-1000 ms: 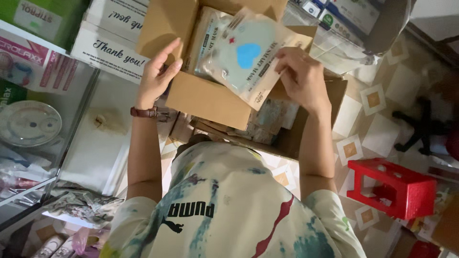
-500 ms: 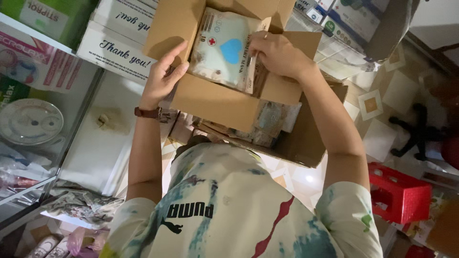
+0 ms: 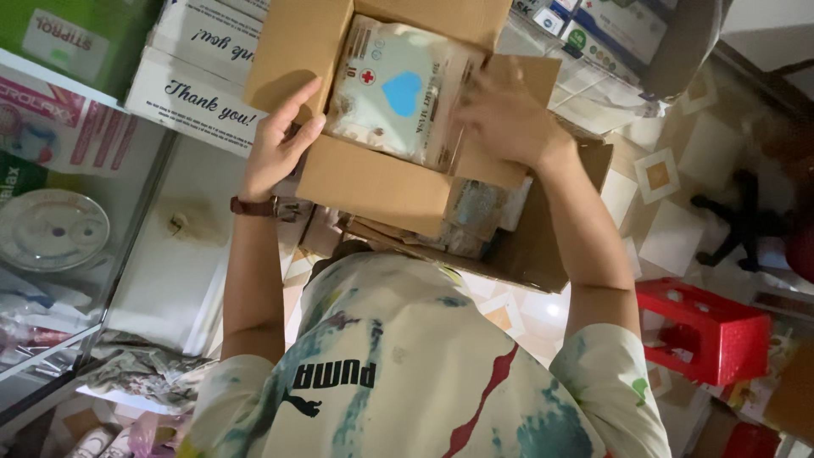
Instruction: The person packs multiple individually wrapped face masks from a large cardboard box into smaller shipping boxes. They place the masks inside, close the flaps, and repeat the process with another box.
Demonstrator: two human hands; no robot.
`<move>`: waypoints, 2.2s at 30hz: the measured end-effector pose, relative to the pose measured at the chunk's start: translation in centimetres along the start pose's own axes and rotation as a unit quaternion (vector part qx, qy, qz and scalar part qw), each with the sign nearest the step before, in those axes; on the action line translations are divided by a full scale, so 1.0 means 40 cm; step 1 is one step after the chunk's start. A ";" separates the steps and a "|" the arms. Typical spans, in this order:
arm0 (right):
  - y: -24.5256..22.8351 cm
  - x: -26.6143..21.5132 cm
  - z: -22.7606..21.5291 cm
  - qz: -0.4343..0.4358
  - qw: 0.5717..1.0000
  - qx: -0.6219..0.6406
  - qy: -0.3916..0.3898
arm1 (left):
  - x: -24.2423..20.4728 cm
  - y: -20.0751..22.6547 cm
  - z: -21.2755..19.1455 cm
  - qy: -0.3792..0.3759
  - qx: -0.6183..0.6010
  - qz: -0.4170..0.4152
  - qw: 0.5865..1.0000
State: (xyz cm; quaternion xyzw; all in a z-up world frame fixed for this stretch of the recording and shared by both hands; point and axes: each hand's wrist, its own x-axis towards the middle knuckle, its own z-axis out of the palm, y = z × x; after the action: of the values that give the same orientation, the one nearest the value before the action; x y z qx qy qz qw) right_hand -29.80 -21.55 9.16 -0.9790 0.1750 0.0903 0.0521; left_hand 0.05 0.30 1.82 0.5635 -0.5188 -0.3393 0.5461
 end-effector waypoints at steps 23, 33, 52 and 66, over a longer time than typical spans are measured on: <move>0.178 -0.322 0.243 0.117 0.710 0.576 0.388 | -0.012 -0.118 -0.008 0.024 0.033 -0.071 0.997; 0.275 -0.314 0.913 0.456 0.795 0.379 -0.123 | -0.044 -0.160 -0.037 0.018 -0.003 -0.067 0.998; -0.033 -0.163 1.168 0.224 0.922 0.128 -0.288 | -0.035 -0.109 0.004 0.051 -0.013 -0.076 0.996; 0.145 -0.230 1.116 0.254 0.929 -0.011 -0.269 | -0.037 -0.113 0.006 0.065 -0.060 -0.103 0.991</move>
State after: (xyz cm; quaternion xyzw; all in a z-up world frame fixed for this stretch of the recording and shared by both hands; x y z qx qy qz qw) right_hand -47.40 -17.93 -33.11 -0.8413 0.3963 0.3622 0.0623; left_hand 0.43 1.04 -2.87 0.6013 -0.3998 -0.3866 0.5737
